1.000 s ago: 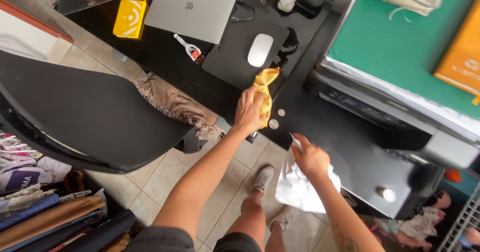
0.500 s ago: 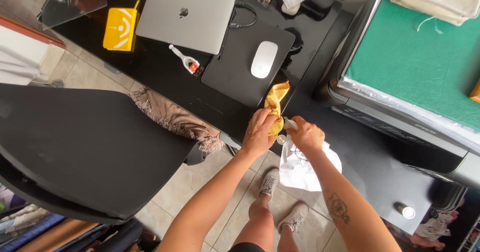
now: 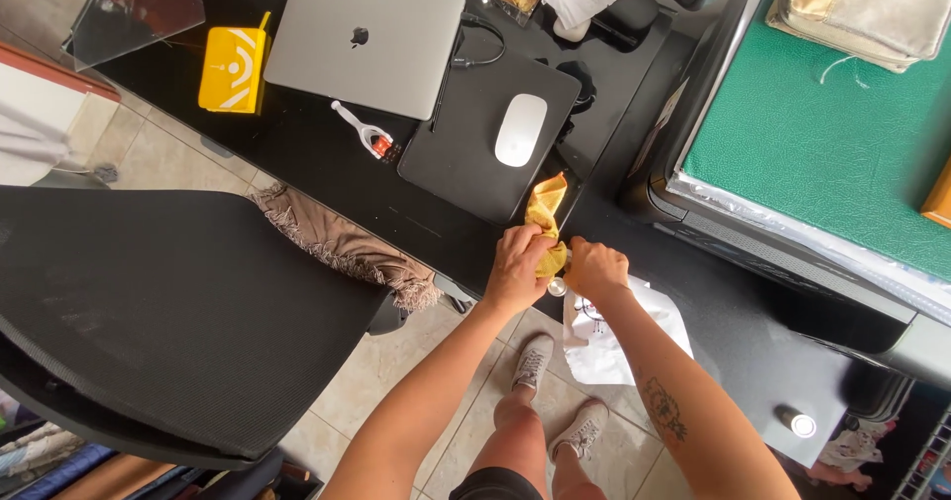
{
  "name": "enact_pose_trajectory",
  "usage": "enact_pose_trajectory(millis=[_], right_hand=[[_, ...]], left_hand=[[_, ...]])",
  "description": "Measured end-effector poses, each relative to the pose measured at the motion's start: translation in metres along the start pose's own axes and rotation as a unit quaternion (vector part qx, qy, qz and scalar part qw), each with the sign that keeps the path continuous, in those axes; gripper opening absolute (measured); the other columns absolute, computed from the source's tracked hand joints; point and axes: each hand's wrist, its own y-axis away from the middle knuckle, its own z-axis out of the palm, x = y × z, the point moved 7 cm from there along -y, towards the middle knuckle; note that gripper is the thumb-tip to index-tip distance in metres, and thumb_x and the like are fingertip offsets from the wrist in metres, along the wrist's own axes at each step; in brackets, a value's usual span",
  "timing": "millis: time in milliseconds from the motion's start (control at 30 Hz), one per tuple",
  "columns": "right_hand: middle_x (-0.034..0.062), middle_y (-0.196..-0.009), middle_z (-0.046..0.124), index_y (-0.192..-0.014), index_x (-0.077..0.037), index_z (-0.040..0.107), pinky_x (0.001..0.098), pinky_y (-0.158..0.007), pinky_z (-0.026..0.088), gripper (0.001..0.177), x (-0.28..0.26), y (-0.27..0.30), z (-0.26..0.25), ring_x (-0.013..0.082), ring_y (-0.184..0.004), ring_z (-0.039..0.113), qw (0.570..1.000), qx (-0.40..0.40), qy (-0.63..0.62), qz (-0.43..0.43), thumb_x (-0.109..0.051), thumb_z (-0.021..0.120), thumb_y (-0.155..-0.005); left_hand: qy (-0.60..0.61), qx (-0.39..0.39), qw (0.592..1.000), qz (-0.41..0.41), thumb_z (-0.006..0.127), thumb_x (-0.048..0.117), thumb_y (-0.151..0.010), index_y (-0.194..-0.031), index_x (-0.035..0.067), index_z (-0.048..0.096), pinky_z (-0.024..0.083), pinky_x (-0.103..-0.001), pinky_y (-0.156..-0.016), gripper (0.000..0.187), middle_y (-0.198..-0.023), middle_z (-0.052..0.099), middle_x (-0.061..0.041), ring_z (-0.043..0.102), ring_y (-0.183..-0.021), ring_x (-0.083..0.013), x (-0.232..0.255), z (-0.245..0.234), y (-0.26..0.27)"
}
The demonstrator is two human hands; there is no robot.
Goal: The recorder tidies a desk area, organizes papers and notebooks, and wipes down a printer.
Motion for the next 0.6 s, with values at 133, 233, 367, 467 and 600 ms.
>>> enact_pose_trajectory(millis=[133, 233, 367, 467, 600], right_hand=[[0.0159, -0.092, 0.077, -0.111, -0.015, 0.064, 0.0481, -0.077, 0.057, 0.025, 0.016, 0.028, 0.001, 0.0358, -0.089, 0.075, 0.999, 0.030, -0.008, 0.005, -0.027, 0.068, -0.089], [0.0180, -0.087, 0.076, -0.118, -0.018, 0.060, 0.0492, -0.068, 0.058, 0.032, 0.041, 0.063, 0.003, 0.0373, -0.080, 0.075, 0.998, 0.062, -0.025, 0.019, -0.035, 0.067, -0.092], [0.0152, -0.079, 0.076, -0.141, -0.023, 0.050, 0.0502, -0.064, 0.057, 0.055, 0.061, 0.106, 0.017, 0.0374, -0.072, 0.074, 0.993, 0.103, -0.058, -0.012, -0.043, 0.065, -0.092], [0.0156, -0.077, 0.075, -0.154, -0.027, 0.038, 0.0496, -0.062, 0.057, 0.078, 0.059, 0.119, 0.015, 0.0369, -0.069, 0.073, 0.995, 0.089, -0.037, -0.035, -0.053, 0.067, -0.086], [0.0142, -0.073, 0.074, -0.158, -0.025, 0.034, 0.0482, -0.058, 0.058, 0.086, 0.055, 0.115, 0.023, 0.0334, -0.065, 0.074, 0.996, 0.079, 0.001, -0.048, -0.058, 0.067, -0.086]], left_hand=[[0.005, 0.003, 1.000, -0.006, 0.084, 0.002, -0.066, -0.117, 0.011, 0.066, 0.042, -0.045, -0.108, 0.055, -0.127, 0.053, -0.007, 0.050, -0.126, -0.0313, -0.002, 0.000, 0.000], [-0.040, -0.018, 0.998, -0.048, 0.085, 0.008, -0.065, -0.124, 0.010, 0.061, 0.036, -0.052, -0.111, 0.063, -0.134, 0.048, -0.013, 0.043, -0.133, -0.0359, 0.012, -0.012, -0.005], [-0.113, -0.032, 0.993, -0.030, 0.082, 0.016, -0.069, -0.141, 0.010, 0.051, 0.020, -0.063, -0.116, 0.079, -0.151, 0.034, -0.021, 0.026, -0.146, -0.0435, 0.035, -0.018, 0.007], [-0.138, -0.058, 0.989, -0.002, 0.078, 0.018, -0.078, -0.150, 0.012, 0.047, 0.015, -0.060, -0.123, 0.079, -0.158, 0.033, -0.019, 0.021, -0.153, -0.0400, 0.048, 0.003, 0.024], [-0.262, -0.143, 0.950, 0.087, 0.069, 0.023, -0.089, -0.155, 0.005, 0.042, 0.014, -0.046, -0.132, 0.074, -0.162, 0.036, -0.012, 0.024, -0.158, -0.0284, 0.053, 0.068, 0.048]])
